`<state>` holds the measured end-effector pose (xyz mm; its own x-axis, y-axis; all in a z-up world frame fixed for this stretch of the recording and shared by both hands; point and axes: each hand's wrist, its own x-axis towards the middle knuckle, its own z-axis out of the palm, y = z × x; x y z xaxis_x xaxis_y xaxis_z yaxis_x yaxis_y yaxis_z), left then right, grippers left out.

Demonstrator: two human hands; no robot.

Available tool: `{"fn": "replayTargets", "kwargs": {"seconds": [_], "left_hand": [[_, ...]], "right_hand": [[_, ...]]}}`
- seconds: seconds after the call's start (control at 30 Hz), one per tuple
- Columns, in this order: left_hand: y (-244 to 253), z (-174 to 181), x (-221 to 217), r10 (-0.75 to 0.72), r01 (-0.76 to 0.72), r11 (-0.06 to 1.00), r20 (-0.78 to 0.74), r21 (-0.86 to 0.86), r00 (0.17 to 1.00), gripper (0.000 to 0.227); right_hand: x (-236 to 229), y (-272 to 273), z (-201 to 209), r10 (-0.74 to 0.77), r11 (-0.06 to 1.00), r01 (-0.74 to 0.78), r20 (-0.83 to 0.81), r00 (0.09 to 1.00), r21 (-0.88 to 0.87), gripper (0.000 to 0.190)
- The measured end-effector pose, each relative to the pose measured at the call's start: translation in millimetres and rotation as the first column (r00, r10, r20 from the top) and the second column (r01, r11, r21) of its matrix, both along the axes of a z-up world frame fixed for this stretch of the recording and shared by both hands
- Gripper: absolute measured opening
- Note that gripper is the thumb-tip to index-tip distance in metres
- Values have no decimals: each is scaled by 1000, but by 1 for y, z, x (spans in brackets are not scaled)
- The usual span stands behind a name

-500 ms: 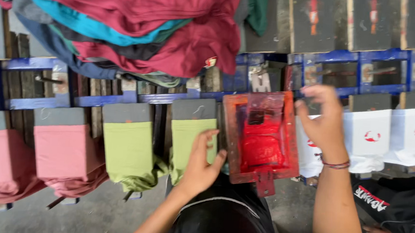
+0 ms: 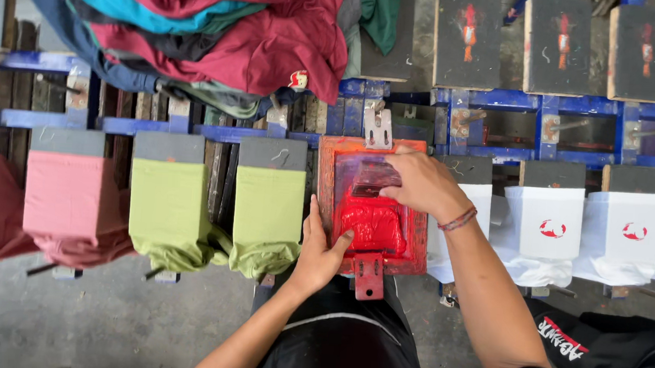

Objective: The person uses a squeegee to apply red ink through a screen printing frame onto a series of folded t-shirts arranged on a rack. The person repeatedly pulls the squeegee across the screen to transfer the design onto each shirt.

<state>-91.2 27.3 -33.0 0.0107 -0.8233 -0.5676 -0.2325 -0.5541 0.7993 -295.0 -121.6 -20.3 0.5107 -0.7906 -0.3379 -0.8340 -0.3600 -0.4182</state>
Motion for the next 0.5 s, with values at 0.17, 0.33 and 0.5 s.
{"fn": "replayTargets", "kwargs": {"seconds": [0.17, 0.33, 0.5], "left_hand": [[3, -9, -6, 56, -54, 998, 57, -40, 997, 100], [2, -14, -8, 85, -82, 996, 86, -44, 993, 100], [-2, -16, -11, 119, -115, 992, 100, -49, 988, 97]], "right_hand": [[-32, 44, 13, -396, 880, 466, 411, 822, -85, 41], [-43, 101, -23, -736, 551, 707, 657, 163, 443, 18], [-33, 124, -73, -822, 442, 580, 568, -43, 684, 15]]}}
